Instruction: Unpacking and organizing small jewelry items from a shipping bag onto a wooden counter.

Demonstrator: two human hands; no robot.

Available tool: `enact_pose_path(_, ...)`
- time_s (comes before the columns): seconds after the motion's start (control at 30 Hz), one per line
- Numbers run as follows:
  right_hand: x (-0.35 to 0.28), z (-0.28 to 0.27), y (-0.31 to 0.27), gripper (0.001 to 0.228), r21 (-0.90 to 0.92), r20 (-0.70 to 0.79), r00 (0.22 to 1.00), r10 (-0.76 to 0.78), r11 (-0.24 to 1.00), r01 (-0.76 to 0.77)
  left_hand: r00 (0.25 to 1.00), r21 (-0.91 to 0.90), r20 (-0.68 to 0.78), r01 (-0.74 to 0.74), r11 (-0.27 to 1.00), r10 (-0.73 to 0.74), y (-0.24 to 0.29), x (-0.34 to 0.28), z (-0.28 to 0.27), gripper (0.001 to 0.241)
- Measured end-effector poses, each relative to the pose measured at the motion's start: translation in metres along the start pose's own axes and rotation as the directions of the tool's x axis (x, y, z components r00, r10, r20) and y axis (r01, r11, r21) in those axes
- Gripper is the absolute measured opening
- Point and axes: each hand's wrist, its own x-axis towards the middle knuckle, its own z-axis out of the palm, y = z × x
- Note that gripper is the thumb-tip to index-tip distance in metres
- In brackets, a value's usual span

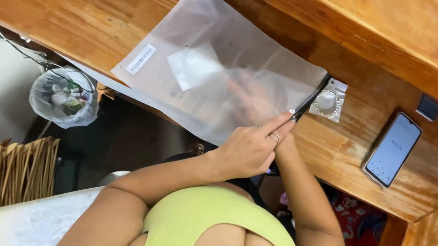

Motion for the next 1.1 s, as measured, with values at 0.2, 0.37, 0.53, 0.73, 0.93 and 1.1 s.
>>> enact_pose_path(0.2, 0.058, 0.001, -0.05, 0.079, -0.177, -0.035, 0.968, -0.249, 0.955, 0.239, 1.0, -0.03, 0.017, 0.005, 1.0, -0.004, 0.002, -0.003, -0.005, 0.072)
enact_pose_path(0.37, 0.067, 0.045, -0.018, 0.057, -0.126, 0.01, 0.989, -0.147, 0.981, 0.147, 0.999, -0.03, 0.03, 0.023, 0.999, -0.022, -0.004, -0.005, -0.009, 0.072)
enact_pose_path(0.53, 0.049, 0.105, 0.038, 0.049, -0.399, -0.164, 0.922, -0.35, 0.879, 0.263, 0.999, -0.038, 0.027, 0.045, 0.998, -0.044, -0.015, 0.0, -0.014, 0.072)
enact_pose_path(0.73, 0.028, 0.105, 0.041, 0.041, -0.44, -0.229, 0.922, -0.311, 0.878, 0.187, 0.999, -0.095, -0.033, 0.032, 0.995, -0.035, -0.024, 0.011, -0.03, 0.072)
enact_pose_path(0.93, 0.005, 0.105, 0.029, 0.032, -0.466, -0.285, 0.892, -0.352, 0.864, 0.192, 1.0, -0.043, -0.023, -0.009, 0.999, 0.008, -0.012, 0.006, -0.021, 0.068)
enact_pose_path(1.1, 0.0, 0.108, 0.015, 0.027, -0.467, -0.341, 0.829, -0.444, 0.845, 0.26, 0.993, -0.156, 0.116, 0.005, 0.988, 0.013, -0.01, -0.006, 0.001, 0.067)
